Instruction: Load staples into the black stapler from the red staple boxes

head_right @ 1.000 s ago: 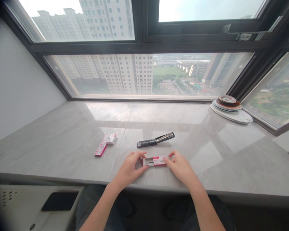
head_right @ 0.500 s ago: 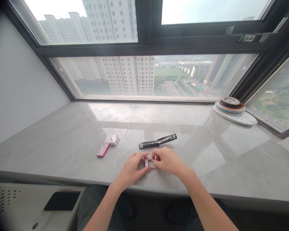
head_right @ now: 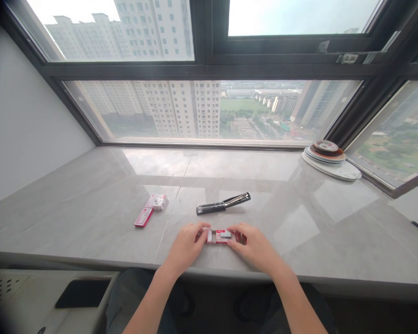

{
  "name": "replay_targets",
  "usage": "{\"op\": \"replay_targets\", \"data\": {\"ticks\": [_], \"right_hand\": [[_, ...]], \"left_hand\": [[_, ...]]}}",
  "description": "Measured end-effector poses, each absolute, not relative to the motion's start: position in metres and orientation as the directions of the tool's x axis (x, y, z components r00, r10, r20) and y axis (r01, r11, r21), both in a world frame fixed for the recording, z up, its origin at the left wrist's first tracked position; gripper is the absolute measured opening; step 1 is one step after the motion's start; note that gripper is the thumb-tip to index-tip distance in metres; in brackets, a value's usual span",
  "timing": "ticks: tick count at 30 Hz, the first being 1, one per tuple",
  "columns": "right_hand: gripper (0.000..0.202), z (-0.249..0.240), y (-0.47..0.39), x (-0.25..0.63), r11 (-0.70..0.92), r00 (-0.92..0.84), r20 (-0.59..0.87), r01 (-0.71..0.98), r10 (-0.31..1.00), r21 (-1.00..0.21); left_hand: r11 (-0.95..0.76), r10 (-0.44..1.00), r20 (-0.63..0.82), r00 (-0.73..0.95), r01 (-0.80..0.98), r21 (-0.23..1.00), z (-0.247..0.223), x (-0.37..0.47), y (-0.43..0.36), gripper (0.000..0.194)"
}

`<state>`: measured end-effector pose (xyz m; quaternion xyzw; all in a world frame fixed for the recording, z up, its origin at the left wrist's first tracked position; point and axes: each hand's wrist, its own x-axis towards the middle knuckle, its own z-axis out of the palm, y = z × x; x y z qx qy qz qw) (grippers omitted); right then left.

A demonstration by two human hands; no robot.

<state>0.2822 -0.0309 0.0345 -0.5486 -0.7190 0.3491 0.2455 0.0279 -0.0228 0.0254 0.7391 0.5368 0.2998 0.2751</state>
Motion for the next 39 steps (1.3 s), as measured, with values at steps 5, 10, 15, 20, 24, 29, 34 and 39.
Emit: {"op": "replay_targets", "data": {"ticks": [5, 10, 15, 20, 24, 29, 34, 39], "right_hand": [[0.035, 0.038, -0.033, 0.266, 0.183, -0.287, -0.001, 0.614, 0.958, -0.768], [0.026, 0.045, -0.035, 0.256, 0.216, -0.29, 0.033, 0.627, 0.957, -0.749], [0.019, 0.048, -0.038, 0.241, 0.277, -0.322, 0.087, 0.612, 0.943, -0.74], [0.02, 0.05, -0.023, 0.234, 0.318, -0.222, 0.228, 0.603, 0.948, -0.731], [0.02, 0.049, -0.001, 0.23, 0.336, -0.209, 0.263, 0.606, 0.942, -0.721], [0.021, 0.047, 0.011, 0.223, 0.35, -0.286, 0.21, 0.641, 0.935, -0.683], [0.024, 0.049, 0.012, 0.219, 0.345, -0.297, 0.189, 0.664, 0.936, -0.664], [0.025, 0.049, 0.01, 0.221, 0.345, -0.297, 0.186, 0.691, 0.937, -0.636]], "left_hand": [[-0.27, 0.944, 0.098, 0.314, 0.572, 0.774, 0.027, 0.033, -0.023, 0.022], [-0.199, 0.969, 0.238, 0.058, 0.752, 0.628, 0.022, 0.018, 0.008, 0.027], [-0.165, 0.973, 0.225, 0.048, 0.827, 0.538, 0.011, 0.017, 0.042, 0.034], [-0.258, 0.959, 0.241, 0.146, 0.797, 0.546, 0.003, 0.02, 0.026, 0.028], [-0.31, 0.944, 0.269, 0.193, 0.801, 0.513, 0.001, 0.02, 0.009, 0.029], [-0.309, 0.944, 0.272, 0.188, 0.794, 0.523, 0.003, 0.019, 0.008, 0.028], [-0.324, 0.939, 0.287, 0.192, 0.777, 0.54, 0.002, 0.018, 0.009, 0.028], [-0.322, 0.939, 0.286, 0.19, 0.779, 0.538, 0.001, 0.018, 0.009, 0.027]]}}
